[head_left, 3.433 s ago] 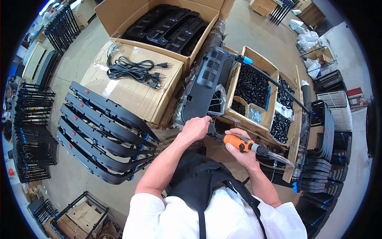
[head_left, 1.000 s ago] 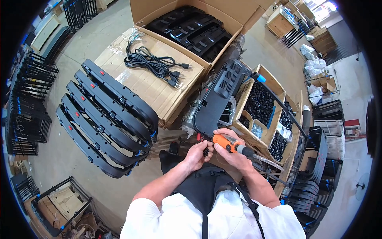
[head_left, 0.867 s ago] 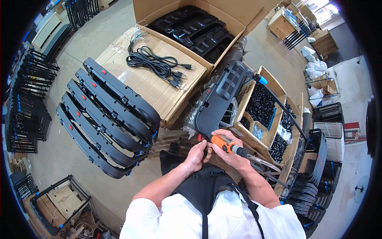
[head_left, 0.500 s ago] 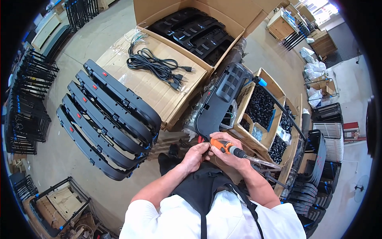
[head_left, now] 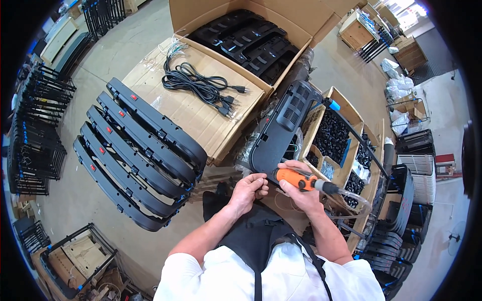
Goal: Assembling components of a leaf blower, including installing the nozzle and securing parts with an electric screwdriver.
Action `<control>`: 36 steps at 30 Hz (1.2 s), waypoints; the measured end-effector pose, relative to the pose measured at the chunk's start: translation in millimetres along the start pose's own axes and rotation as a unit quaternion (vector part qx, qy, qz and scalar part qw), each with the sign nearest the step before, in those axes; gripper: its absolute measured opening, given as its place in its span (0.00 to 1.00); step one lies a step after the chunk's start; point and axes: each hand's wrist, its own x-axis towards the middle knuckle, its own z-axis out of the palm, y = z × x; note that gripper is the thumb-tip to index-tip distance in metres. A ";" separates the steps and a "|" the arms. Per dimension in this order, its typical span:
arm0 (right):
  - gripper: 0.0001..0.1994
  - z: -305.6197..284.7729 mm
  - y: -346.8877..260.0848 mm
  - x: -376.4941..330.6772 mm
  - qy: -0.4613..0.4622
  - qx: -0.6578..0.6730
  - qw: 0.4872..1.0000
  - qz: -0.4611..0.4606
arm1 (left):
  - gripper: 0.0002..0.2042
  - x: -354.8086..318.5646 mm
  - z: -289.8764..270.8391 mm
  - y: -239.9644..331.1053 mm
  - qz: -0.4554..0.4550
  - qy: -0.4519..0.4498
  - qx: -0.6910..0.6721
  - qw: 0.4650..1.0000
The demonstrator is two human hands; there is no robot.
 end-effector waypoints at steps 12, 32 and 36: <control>0.26 -6.9 -12.9 24.5 0.019 0.073 0.997 -0.014 | 0.11 36.1 19.8 32.8 -0.041 0.012 -0.130 0.991; 0.25 4.1 -18.8 52.0 0.005 -0.001 1.000 0.016 | 0.15 54.8 26.4 32.3 -0.071 -0.001 -0.244 0.967; 0.24 7.6 -12.9 67.0 0.027 -0.006 1.000 0.015 | 0.15 45.3 31.3 32.2 -0.062 0.010 -0.196 0.979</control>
